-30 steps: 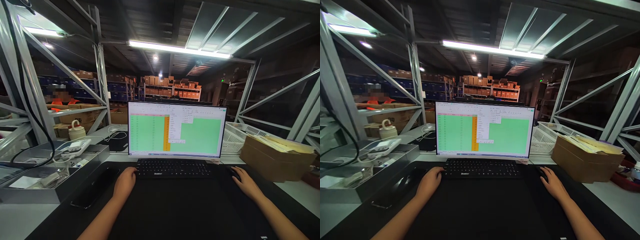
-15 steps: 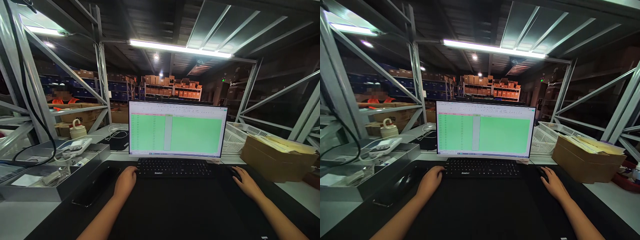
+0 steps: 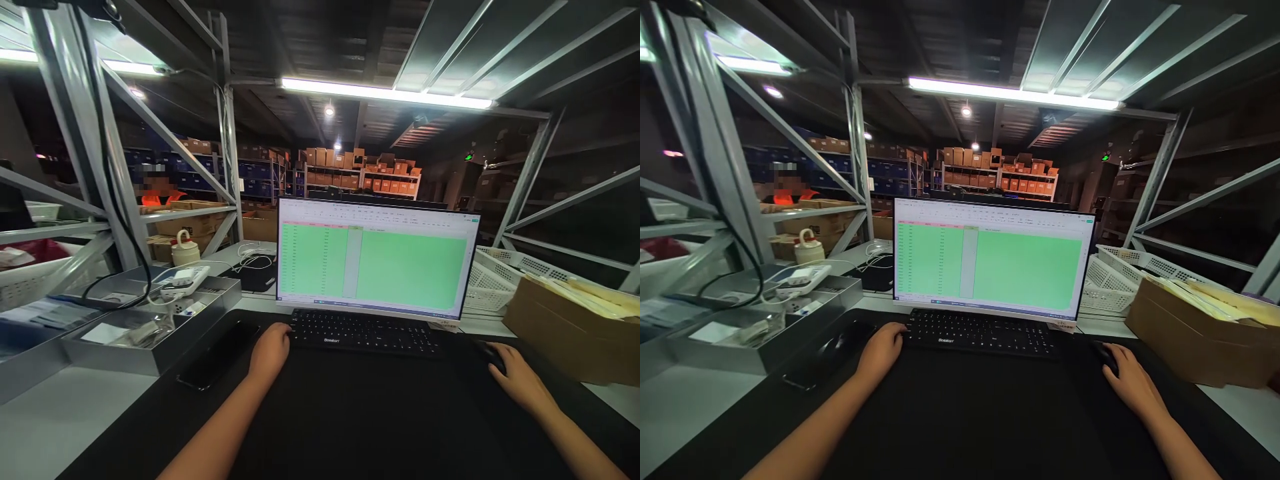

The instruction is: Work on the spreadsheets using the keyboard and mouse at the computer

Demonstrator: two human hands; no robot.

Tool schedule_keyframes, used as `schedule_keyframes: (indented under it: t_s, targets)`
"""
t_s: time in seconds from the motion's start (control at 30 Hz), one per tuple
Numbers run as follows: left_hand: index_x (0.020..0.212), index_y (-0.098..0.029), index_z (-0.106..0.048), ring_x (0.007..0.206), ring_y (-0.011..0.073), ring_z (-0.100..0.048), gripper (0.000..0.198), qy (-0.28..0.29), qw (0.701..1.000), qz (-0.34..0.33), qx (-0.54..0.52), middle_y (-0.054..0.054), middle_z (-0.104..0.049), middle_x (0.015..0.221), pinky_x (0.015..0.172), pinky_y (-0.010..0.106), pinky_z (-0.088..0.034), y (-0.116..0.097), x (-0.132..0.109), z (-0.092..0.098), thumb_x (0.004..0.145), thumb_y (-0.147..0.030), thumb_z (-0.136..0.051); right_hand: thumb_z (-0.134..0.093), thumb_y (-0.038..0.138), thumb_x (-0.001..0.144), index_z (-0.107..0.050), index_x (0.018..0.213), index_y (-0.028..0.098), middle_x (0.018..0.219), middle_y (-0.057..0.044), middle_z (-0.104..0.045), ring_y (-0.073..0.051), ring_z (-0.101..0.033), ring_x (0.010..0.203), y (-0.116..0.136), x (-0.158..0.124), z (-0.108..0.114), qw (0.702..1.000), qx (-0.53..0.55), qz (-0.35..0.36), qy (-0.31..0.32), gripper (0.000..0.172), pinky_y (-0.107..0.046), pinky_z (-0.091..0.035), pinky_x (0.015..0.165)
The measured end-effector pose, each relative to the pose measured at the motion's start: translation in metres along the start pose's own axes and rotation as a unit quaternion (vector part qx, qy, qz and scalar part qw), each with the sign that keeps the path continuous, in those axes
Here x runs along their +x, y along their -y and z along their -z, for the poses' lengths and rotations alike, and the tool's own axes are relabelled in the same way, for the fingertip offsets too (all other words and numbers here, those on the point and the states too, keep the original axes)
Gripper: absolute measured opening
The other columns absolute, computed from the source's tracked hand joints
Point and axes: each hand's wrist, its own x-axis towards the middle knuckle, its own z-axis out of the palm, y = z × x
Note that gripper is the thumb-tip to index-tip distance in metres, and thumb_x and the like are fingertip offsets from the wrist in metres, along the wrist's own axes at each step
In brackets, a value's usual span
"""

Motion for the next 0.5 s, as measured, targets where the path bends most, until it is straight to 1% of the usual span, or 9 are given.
schedule_keyframes:
  t_s: [0.2,0.27,0.37,0.5]
  targets:
    - [0.106,-0.019,-0.074,0.112,0.0219,-0.067,0.038,0.006,1.0,0.004,-0.011,0.007,-0.073,0.122,0.102,0.035,-0.051,-0.001,0.0,0.0,0.089,-0.012,-0.04,-0.047,0.048,0.082,-0.062,0.126,0.022,0.126,-0.014,-0.066,-0.031,-0.063,0.123,-0.021,0.004,-0.014,0.999,0.017,0.044,-0.017,0.054,-0.045,-0.051,0.107]
    - [0.105,-0.02,-0.074,0.111,0.0214,-0.068,0.038,-0.001,1.0,0.003,-0.016,0.007,-0.074,0.12,0.102,0.034,-0.051,-0.001,0.0,0.0,0.088,-0.012,-0.041,-0.047,0.051,0.083,-0.063,0.127,0.022,0.126,-0.013,-0.066,-0.031,-0.064,0.123,-0.026,0.005,-0.016,0.999,0.015,0.045,-0.015,0.055,-0.045,-0.051,0.105]
    - [0.103,-0.021,-0.074,0.111,0.0206,-0.067,0.038,-0.006,1.0,0.002,-0.02,0.006,-0.074,0.119,0.102,0.033,-0.051,-0.001,0.0,-0.001,0.088,-0.011,-0.041,-0.048,0.057,0.085,-0.064,0.128,0.026,0.127,-0.011,-0.065,-0.031,-0.064,0.123,-0.029,0.006,-0.017,0.999,0.008,0.038,-0.002,0.055,-0.046,-0.052,0.104]
    - [0.104,-0.02,-0.074,0.113,0.0212,-0.067,0.036,-0.003,1.0,0.0,-0.021,0.007,-0.073,0.119,0.103,0.033,-0.05,-0.003,-0.001,0.0,0.088,-0.013,-0.043,-0.046,0.057,0.087,-0.065,0.129,0.025,0.129,-0.012,-0.064,-0.032,-0.063,0.124,-0.031,0.006,-0.018,0.999,0.0,0.033,0.002,0.056,-0.047,-0.051,0.104]
